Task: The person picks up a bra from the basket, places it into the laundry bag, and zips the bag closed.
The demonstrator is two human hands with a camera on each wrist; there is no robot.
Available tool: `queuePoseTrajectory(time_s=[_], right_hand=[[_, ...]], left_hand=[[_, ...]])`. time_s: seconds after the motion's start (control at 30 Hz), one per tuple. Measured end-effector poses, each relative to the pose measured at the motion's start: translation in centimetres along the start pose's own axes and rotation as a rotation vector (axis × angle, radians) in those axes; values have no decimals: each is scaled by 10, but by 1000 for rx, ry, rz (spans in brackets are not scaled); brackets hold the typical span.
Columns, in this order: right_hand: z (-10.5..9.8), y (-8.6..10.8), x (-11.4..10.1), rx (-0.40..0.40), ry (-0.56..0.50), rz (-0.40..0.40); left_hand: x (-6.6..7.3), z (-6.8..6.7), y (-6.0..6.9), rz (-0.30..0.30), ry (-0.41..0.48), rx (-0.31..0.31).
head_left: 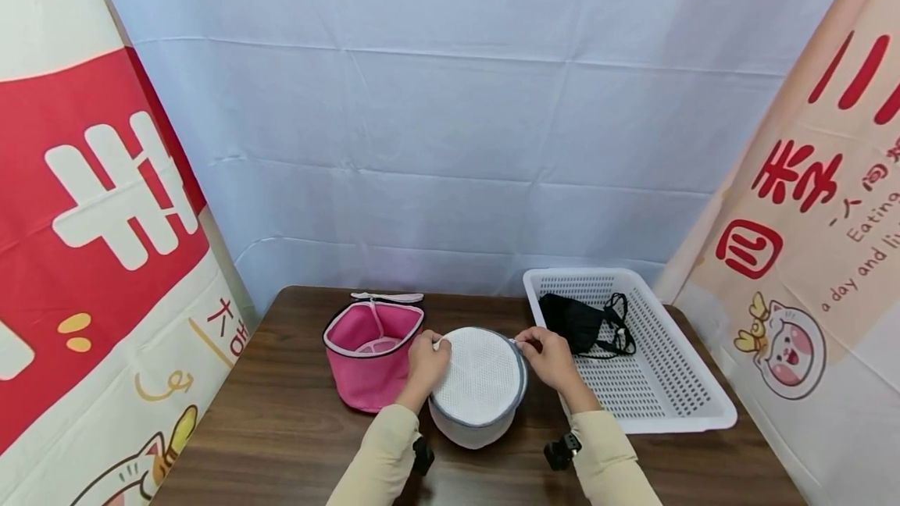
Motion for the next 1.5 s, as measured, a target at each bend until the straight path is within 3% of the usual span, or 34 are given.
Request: queuePoseTrajectory(time_s=[0.13, 0.73, 1.03, 1.27, 1.5], right_hand=[[0, 3, 0, 9, -27, 1], [-6, 10, 1, 38, -5, -50], [-7, 11, 5, 63, -15, -36], [-6, 11, 6, 82, -14, -23], [-5, 11, 5, 96, -31, -21]], left_hand=[[-2, -4, 3, -44, 21, 45], [-7, 3, 9, -219, 182, 71], [-3, 1, 11, -203, 185, 76], [3, -5, 12, -134, 122, 94], [15, -7, 16, -9, -128, 61]])
Point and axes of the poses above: each hand's wrist, its own y-axis away from the middle knuckle, its own z-axis out of the palm, x = y × z, the point moved 5 cm from there along -y, towards the middle knuckle, and after that the axes turned 6 degrees about -z, right-handed, at the moved point
